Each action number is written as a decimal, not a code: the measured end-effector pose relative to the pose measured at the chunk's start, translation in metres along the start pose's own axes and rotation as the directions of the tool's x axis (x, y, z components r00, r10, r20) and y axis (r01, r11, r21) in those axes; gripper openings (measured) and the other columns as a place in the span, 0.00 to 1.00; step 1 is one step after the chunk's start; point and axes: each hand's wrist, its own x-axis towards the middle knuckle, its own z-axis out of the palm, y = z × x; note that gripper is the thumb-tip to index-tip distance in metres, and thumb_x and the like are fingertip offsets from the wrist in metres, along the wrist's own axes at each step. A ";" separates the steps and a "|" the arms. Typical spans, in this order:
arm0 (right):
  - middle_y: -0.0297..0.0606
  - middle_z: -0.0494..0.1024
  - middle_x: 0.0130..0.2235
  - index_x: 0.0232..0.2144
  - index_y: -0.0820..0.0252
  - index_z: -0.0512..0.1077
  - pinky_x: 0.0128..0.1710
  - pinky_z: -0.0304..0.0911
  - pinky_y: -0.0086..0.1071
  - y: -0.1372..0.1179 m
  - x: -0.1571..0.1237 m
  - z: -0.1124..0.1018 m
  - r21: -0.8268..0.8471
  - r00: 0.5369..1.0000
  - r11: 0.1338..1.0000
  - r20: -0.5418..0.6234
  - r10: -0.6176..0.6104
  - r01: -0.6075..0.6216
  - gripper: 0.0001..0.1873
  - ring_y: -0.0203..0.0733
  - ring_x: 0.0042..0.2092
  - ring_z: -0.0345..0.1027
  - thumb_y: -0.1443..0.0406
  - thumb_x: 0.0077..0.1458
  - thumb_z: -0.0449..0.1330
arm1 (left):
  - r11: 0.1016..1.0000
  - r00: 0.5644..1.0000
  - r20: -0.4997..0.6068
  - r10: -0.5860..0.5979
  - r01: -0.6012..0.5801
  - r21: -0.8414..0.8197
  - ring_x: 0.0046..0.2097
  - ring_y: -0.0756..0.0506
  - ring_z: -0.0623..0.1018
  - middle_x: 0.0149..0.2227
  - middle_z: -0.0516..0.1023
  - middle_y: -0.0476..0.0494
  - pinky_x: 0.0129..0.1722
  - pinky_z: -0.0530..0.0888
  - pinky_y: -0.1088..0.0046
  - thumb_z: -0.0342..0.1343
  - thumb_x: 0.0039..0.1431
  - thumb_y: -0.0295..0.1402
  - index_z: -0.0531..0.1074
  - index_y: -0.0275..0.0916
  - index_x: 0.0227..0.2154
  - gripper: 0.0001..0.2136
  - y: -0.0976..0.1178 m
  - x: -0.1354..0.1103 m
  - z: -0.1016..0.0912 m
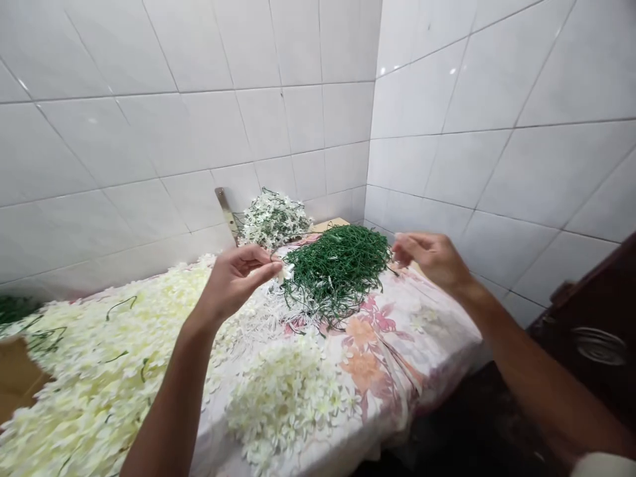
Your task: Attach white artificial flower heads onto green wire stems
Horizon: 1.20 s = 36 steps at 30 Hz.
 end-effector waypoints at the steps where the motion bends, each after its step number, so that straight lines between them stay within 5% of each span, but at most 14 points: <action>1: 0.38 0.75 0.25 0.24 0.61 0.73 0.28 0.65 0.32 0.020 -0.006 -0.014 -0.082 0.994 0.992 -0.067 0.091 -0.096 0.25 0.38 0.25 0.68 0.45 0.54 0.54 | 1.000 0.997 0.073 -0.018 0.017 0.015 0.31 0.50 0.76 0.29 0.77 0.45 0.31 0.72 0.76 0.65 0.50 0.33 0.71 0.36 0.25 0.09 -0.005 0.002 0.005; 4: 0.40 0.75 0.25 0.23 0.61 0.74 0.30 0.63 0.35 0.067 -0.026 -0.043 -0.218 0.976 0.952 -0.087 0.201 -0.216 0.22 0.40 0.26 0.67 0.48 0.50 0.58 | 0.994 0.965 0.250 -0.078 0.057 0.094 0.31 0.49 0.76 0.29 0.77 0.45 0.32 0.73 0.73 0.64 0.51 0.35 0.72 0.36 0.29 0.09 -0.023 0.009 0.024; 6: 0.43 0.78 0.32 0.29 0.61 0.76 0.34 0.63 0.36 0.087 -0.039 -0.050 -0.357 0.972 0.916 0.073 0.222 -0.182 0.20 0.43 0.31 0.69 0.49 0.50 0.58 | 0.981 0.924 0.356 -0.138 0.078 0.179 0.31 0.48 0.77 0.30 0.77 0.44 0.33 0.73 0.71 0.61 0.53 0.37 0.72 0.36 0.32 0.09 -0.034 0.011 0.038; 9: 0.47 0.78 0.40 0.38 0.62 0.77 0.37 0.64 0.36 0.100 -0.052 -0.047 -0.464 0.923 0.884 0.311 0.228 -0.062 0.22 0.46 0.37 0.70 0.52 0.52 0.55 | 0.941 0.823 0.505 -0.259 0.097 0.325 0.32 0.47 0.77 0.32 0.78 0.43 0.32 0.73 0.71 0.56 0.57 0.37 0.72 0.36 0.34 0.09 -0.050 0.012 0.058; 13: 0.48 0.78 0.39 0.42 0.64 0.77 0.37 0.62 0.36 0.104 -0.050 -0.042 -0.512 0.897 0.858 0.363 0.253 -0.035 0.22 0.46 0.36 0.70 0.56 0.52 0.54 | 0.868 0.719 0.581 -0.380 0.062 0.492 0.32 0.47 0.79 0.33 0.80 0.43 0.29 0.72 0.74 0.53 0.59 0.36 0.72 0.36 0.35 0.08 -0.067 0.007 0.081; 15: 0.45 0.79 0.36 0.40 0.62 0.78 0.34 0.62 0.34 0.105 -0.046 -0.043 -0.501 0.877 0.865 0.400 0.265 -0.033 0.20 0.45 0.34 0.69 0.57 0.48 0.57 | 0.823 0.724 0.547 -0.420 0.050 0.566 0.30 0.46 0.78 0.31 0.80 0.43 0.28 0.70 0.74 0.53 0.59 0.36 0.74 0.36 0.33 0.09 -0.072 0.004 0.090; 19: 0.43 0.80 0.32 0.31 0.61 0.80 0.32 0.60 0.33 0.109 -0.039 -0.044 -0.472 0.862 0.881 0.436 0.259 -0.026 0.15 0.43 0.32 0.69 0.58 0.44 0.60 | 0.655 0.812 0.371 -0.450 0.018 0.756 0.33 0.40 0.77 0.27 0.78 0.37 0.31 0.67 0.69 0.55 0.57 0.37 0.75 0.35 0.28 0.11 -0.069 0.000 0.098; 22: 0.43 0.80 0.30 0.25 0.61 0.78 0.33 0.60 0.33 0.113 -0.039 -0.044 -0.452 0.875 0.891 0.417 0.247 -0.037 0.15 0.43 0.32 0.69 0.55 0.45 0.60 | 0.613 0.845 0.356 -0.399 -0.042 0.789 0.37 0.38 0.76 0.32 0.79 0.37 0.35 0.67 0.66 0.55 0.58 0.38 0.76 0.37 0.33 0.10 -0.059 -0.002 0.101; 28: 0.44 0.80 0.32 0.29 0.63 0.76 0.36 0.61 0.34 0.114 -0.044 -0.052 -0.386 0.910 0.919 0.350 0.224 -0.078 0.21 0.44 0.34 0.69 0.50 0.50 0.58 | 0.671 0.749 0.645 -0.155 -0.399 0.625 0.45 0.43 0.71 0.42 0.76 0.43 0.42 0.64 0.67 0.54 0.61 0.31 0.75 0.40 0.41 0.08 -0.066 -0.014 0.133; 33: 0.44 0.79 0.34 0.30 0.64 0.75 0.38 0.63 0.33 0.102 -0.049 -0.053 -0.155 0.939 0.977 0.287 0.188 -0.148 0.23 0.43 0.36 0.70 0.48 0.48 0.62 | 0.693 0.731 0.671 -0.128 -0.418 0.588 0.40 0.43 0.70 0.34 0.75 0.42 0.37 0.63 0.68 0.51 0.62 0.30 0.73 0.36 0.31 0.07 -0.083 -0.020 0.157; 36: 0.40 0.77 0.30 0.28 0.64 0.75 0.36 0.64 0.32 0.089 -0.051 -0.047 0.072 0.955 0.976 0.233 0.186 -0.208 0.20 0.39 0.33 0.69 0.51 0.44 0.67 | 0.718 0.769 0.630 -0.112 -0.376 0.586 0.35 0.45 0.69 0.31 0.72 0.42 0.33 0.62 0.70 0.48 0.61 0.27 0.68 0.36 0.27 0.08 -0.083 -0.017 0.154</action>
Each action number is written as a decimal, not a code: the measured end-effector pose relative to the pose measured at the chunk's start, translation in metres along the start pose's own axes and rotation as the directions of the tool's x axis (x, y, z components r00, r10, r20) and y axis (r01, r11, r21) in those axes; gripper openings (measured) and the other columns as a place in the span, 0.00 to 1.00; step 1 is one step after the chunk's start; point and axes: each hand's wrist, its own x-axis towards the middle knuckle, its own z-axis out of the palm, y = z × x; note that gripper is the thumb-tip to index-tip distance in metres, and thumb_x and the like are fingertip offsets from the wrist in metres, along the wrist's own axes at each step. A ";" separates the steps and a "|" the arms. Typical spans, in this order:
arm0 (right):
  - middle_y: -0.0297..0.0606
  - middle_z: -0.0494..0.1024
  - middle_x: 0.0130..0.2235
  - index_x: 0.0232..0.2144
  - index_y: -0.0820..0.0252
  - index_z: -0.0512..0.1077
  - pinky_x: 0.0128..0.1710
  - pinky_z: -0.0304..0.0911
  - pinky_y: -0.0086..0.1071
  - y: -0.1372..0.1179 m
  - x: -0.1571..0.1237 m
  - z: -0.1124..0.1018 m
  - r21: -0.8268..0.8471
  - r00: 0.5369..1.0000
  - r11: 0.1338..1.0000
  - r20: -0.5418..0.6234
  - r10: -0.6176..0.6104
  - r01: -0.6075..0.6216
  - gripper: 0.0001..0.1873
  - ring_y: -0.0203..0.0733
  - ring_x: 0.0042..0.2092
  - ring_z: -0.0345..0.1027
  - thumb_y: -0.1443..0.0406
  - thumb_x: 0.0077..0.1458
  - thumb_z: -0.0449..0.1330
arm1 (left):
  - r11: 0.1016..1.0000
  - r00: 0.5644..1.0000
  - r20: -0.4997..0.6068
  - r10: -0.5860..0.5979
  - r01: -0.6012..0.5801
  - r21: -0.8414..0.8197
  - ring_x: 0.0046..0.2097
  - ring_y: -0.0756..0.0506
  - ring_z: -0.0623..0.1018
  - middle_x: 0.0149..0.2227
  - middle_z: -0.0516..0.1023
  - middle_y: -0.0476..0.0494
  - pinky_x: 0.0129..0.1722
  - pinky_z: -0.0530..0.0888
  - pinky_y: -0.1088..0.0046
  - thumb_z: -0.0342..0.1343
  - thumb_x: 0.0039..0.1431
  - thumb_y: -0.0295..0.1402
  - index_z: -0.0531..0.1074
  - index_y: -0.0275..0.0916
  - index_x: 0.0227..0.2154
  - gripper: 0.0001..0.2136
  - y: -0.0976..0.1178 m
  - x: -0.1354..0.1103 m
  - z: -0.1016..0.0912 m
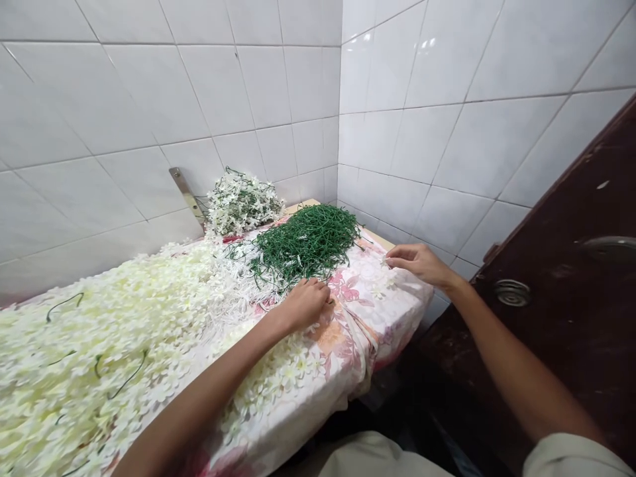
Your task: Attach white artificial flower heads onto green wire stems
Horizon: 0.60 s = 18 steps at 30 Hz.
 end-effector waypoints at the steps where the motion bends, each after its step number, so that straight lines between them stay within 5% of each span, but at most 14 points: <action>1: 0.38 0.76 0.28 0.27 0.64 0.75 0.36 0.64 0.31 -0.005 -0.001 0.004 0.063 1.000 0.998 -0.017 -0.010 0.011 0.19 0.38 0.31 0.68 0.52 0.43 0.68 | 1.000 1.000 -0.025 -0.020 0.019 -0.022 0.32 0.46 0.68 0.29 0.71 0.43 0.31 0.62 0.71 0.46 0.62 0.26 0.66 0.36 0.27 0.08 -0.001 0.000 -0.003; 7: 0.34 0.75 0.25 0.25 0.61 0.76 0.33 0.65 0.30 -0.039 0.000 0.043 0.333 0.983 0.925 -0.038 -0.179 0.181 0.13 0.34 0.28 0.68 0.58 0.42 0.70 | 0.973 0.961 -0.231 -0.156 0.109 -0.203 0.23 0.52 0.62 0.24 0.63 0.53 0.23 0.59 0.77 0.36 0.66 0.28 0.60 0.37 0.37 0.08 0.002 -0.009 -0.036; 12: 0.35 0.76 0.26 0.25 0.59 0.77 0.30 0.67 0.29 -0.067 0.000 0.076 0.435 0.947 0.848 -0.030 -0.321 0.301 0.09 0.35 0.29 0.69 0.60 0.44 0.70 | 0.884 0.904 -0.395 -0.162 -0.044 -0.465 0.21 0.54 0.61 0.20 0.64 0.55 0.23 0.58 0.78 0.48 0.64 0.35 0.69 0.36 0.32 0.09 0.019 -0.023 -0.062; 18: 0.33 0.76 0.27 0.28 0.57 0.77 0.30 0.67 0.28 -0.085 -0.001 0.097 0.563 0.897 0.737 -0.019 -0.441 0.374 0.03 0.34 0.28 0.70 0.64 0.50 0.67 | 0.854 0.881 -0.459 -0.117 -0.147 -0.499 0.21 0.55 0.61 0.21 0.68 0.53 0.20 0.58 0.79 0.54 0.61 0.34 0.73 0.35 0.33 0.07 0.029 -0.038 -0.085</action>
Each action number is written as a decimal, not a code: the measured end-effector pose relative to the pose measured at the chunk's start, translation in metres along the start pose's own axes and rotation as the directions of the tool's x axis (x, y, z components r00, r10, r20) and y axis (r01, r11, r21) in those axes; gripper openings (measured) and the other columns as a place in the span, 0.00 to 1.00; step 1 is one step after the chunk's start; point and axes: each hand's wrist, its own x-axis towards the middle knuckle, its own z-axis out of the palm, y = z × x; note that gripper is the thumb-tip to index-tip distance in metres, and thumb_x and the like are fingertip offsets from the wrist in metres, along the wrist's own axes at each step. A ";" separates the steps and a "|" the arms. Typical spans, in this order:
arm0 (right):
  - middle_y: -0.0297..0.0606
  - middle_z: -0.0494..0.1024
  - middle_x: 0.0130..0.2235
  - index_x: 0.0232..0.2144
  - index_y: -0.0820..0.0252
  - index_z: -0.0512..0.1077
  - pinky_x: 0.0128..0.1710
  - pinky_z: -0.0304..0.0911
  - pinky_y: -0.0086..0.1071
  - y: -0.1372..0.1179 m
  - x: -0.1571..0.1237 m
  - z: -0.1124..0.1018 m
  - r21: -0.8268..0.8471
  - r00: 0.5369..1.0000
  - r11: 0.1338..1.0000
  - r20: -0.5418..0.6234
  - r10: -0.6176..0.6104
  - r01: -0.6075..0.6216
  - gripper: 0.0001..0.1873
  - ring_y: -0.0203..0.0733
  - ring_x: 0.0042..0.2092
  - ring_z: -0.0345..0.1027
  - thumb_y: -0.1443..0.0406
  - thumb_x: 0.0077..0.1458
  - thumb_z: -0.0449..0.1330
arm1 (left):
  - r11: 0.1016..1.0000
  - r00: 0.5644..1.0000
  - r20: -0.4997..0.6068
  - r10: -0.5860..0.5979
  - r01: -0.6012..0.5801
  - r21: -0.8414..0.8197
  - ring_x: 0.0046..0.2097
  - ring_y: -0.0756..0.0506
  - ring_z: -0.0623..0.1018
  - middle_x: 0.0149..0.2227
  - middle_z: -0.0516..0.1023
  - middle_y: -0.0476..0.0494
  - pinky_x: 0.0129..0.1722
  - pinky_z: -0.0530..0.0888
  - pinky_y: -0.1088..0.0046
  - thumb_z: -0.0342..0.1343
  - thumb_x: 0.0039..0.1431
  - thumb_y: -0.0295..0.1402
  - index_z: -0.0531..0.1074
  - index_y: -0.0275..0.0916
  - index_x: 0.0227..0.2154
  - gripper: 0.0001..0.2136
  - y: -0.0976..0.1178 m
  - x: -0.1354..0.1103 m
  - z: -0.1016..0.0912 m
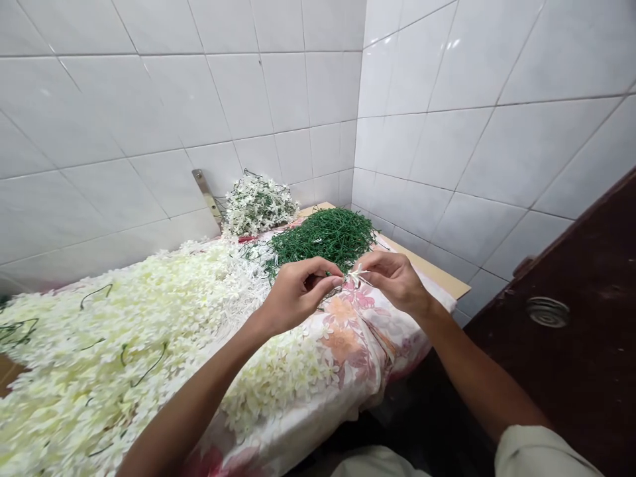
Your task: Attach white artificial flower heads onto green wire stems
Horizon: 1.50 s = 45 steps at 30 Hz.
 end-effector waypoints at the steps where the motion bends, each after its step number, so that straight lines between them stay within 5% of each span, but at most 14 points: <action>1: 0.33 0.76 0.27 0.29 0.57 0.77 0.30 0.67 0.29 0.000 0.000 0.002 0.030 1.000 1.000 0.006 -0.002 0.002 0.02 0.34 0.29 0.70 0.65 0.51 0.66 | 0.999 0.999 0.024 0.030 -0.031 0.019 0.22 0.55 0.62 0.23 0.69 0.52 0.21 0.59 0.79 0.54 0.61 0.32 0.73 0.35 0.33 0.06 0.003 0.000 -0.003; 7: 0.33 0.75 0.27 0.30 0.57 0.76 0.30 0.67 0.32 0.002 -0.003 0.012 0.150 0.999 0.989 0.046 0.000 -0.007 0.03 0.36 0.29 0.71 0.65 0.52 0.66 | 0.976 0.985 0.010 0.173 -0.173 0.133 0.26 0.54 0.66 0.27 0.70 0.49 0.26 0.63 0.79 0.53 0.62 0.26 0.73 0.35 0.34 0.05 0.011 -0.002 -0.014; 32: 0.32 0.75 0.26 0.31 0.58 0.77 0.27 0.65 0.29 0.010 -0.003 0.022 0.252 0.999 0.968 0.035 0.008 -0.017 0.04 0.33 0.26 0.71 0.64 0.50 0.67 | 0.972 0.986 0.012 0.166 -0.165 0.168 0.24 0.55 0.65 0.25 0.69 0.51 0.24 0.62 0.80 0.53 0.62 0.28 0.72 0.35 0.34 0.04 0.010 -0.006 -0.004; 40: 0.33 0.74 0.25 0.27 0.61 0.75 0.26 0.67 0.28 0.009 -0.003 0.031 0.062 0.995 0.998 -0.098 -0.025 0.031 0.08 0.33 0.25 0.69 0.62 0.47 0.68 | 0.924 0.964 -0.051 0.262 -0.235 0.301 0.25 0.53 0.67 0.26 0.71 0.49 0.24 0.64 0.79 0.52 0.59 0.23 0.70 0.36 0.32 0.04 0.007 -0.007 0.002; 45: 0.35 0.75 0.26 0.35 0.60 0.76 0.32 0.68 0.31 0.002 -0.004 0.032 -0.113 0.999 0.993 -0.042 0.009 -0.014 0.12 0.36 0.29 0.70 0.57 0.57 0.60 | 0.894 0.957 -0.064 0.281 -0.238 0.379 0.26 0.52 0.69 0.27 0.72 0.48 0.25 0.64 0.78 0.51 0.57 0.23 0.68 0.37 0.32 0.04 0.005 -0.007 -0.004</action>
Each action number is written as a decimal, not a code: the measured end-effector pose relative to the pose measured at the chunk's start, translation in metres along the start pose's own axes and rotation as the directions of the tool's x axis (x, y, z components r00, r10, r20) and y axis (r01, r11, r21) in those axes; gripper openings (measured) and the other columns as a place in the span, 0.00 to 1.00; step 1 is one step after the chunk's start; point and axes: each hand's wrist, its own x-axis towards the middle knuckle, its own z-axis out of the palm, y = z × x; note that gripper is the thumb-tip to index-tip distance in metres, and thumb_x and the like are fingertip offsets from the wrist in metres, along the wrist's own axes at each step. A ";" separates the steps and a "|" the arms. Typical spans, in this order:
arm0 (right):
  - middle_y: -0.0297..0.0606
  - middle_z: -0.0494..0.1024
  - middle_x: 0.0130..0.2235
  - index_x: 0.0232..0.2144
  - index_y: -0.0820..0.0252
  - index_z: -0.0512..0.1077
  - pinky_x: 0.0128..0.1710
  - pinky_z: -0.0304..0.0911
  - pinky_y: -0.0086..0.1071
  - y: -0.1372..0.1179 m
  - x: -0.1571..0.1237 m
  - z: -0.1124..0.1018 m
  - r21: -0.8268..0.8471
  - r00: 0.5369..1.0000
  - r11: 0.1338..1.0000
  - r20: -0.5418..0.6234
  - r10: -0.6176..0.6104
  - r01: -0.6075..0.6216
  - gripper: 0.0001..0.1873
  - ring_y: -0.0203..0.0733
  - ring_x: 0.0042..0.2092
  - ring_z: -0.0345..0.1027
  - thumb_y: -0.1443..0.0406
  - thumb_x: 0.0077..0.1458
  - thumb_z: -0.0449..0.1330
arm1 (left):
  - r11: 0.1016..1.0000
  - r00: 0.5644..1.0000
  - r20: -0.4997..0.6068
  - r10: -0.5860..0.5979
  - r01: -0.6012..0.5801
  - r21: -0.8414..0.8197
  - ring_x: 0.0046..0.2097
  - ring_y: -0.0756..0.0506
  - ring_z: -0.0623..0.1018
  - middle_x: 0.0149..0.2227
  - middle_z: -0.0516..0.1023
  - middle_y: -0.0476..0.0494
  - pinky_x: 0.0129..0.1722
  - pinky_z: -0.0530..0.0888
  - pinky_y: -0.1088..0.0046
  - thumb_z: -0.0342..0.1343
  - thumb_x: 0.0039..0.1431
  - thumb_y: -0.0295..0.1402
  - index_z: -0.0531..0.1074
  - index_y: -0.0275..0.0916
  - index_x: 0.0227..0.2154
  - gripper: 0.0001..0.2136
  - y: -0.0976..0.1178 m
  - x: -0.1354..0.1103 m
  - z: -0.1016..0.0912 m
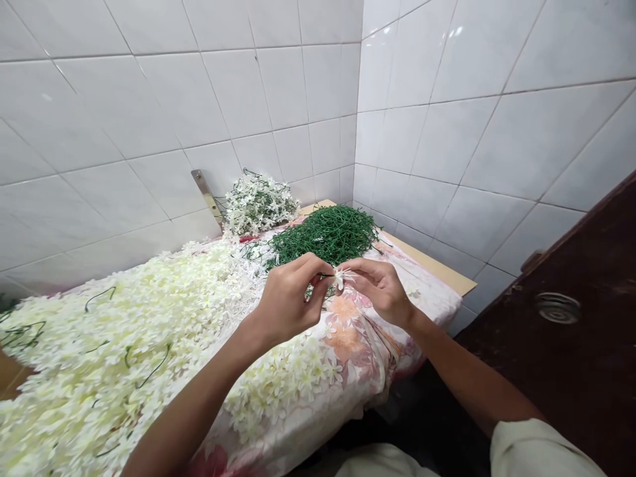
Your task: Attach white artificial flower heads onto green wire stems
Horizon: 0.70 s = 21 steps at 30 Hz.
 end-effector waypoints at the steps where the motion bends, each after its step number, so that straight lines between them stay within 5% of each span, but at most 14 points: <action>1: 0.35 0.75 0.27 0.39 0.60 0.75 0.34 0.69 0.32 -0.001 0.000 0.000 -0.016 1.000 1.000 0.020 0.000 0.000 0.15 0.36 0.30 0.71 0.56 0.59 0.57 | 1.000 1.000 0.001 -0.005 0.005 0.005 0.26 0.52 0.69 0.27 0.72 0.48 0.25 0.64 0.78 0.51 0.56 0.23 0.68 0.37 0.32 0.04 -0.001 0.000 -0.002; 5: 0.39 0.77 0.40 0.52 0.56 0.68 0.40 0.71 0.36 -0.006 0.004 0.004 -0.051 0.991 0.997 0.127 -0.044 0.051 0.23 0.39 0.37 0.74 0.51 0.60 0.55 | 0.998 1.000 0.013 -0.023 0.022 0.054 0.26 0.53 0.67 0.28 0.72 0.48 0.24 0.64 0.77 0.51 0.56 0.23 0.69 0.37 0.32 0.04 -0.003 0.000 -0.011; 8: 0.41 0.76 0.44 0.50 0.57 0.69 0.42 0.71 0.37 -0.012 0.008 0.011 -0.169 0.989 0.980 0.119 -0.084 0.103 0.21 0.42 0.41 0.74 0.54 0.58 0.58 | 0.996 1.000 -0.005 -0.028 0.028 0.085 0.25 0.53 0.66 0.28 0.72 0.48 0.24 0.63 0.77 0.51 0.57 0.24 0.69 0.37 0.32 0.04 -0.004 0.001 -0.021; 12: 0.39 0.78 0.36 0.40 0.59 0.72 0.37 0.72 0.33 -0.020 0.017 0.019 -0.325 0.990 0.935 0.020 -0.143 0.141 0.10 0.41 0.38 0.76 0.60 0.59 0.59 | 0.996 0.997 -0.073 -0.028 0.034 0.082 0.25 0.54 0.66 0.26 0.72 0.49 0.25 0.64 0.77 0.52 0.56 0.23 0.68 0.36 0.31 0.03 -0.004 0.003 -0.038; 21: 0.36 0.77 0.27 0.31 0.61 0.72 0.30 0.70 0.28 -0.039 0.034 0.034 -0.352 0.980 0.923 0.171 -0.100 0.155 0.11 0.36 0.29 0.74 0.63 0.62 0.53 | 0.998 0.999 -0.024 -0.046 0.047 0.044 0.27 0.53 0.67 0.28 0.73 0.48 0.25 0.64 0.77 0.53 0.57 0.23 0.70 0.36 0.31 0.03 -0.008 -0.002 -0.056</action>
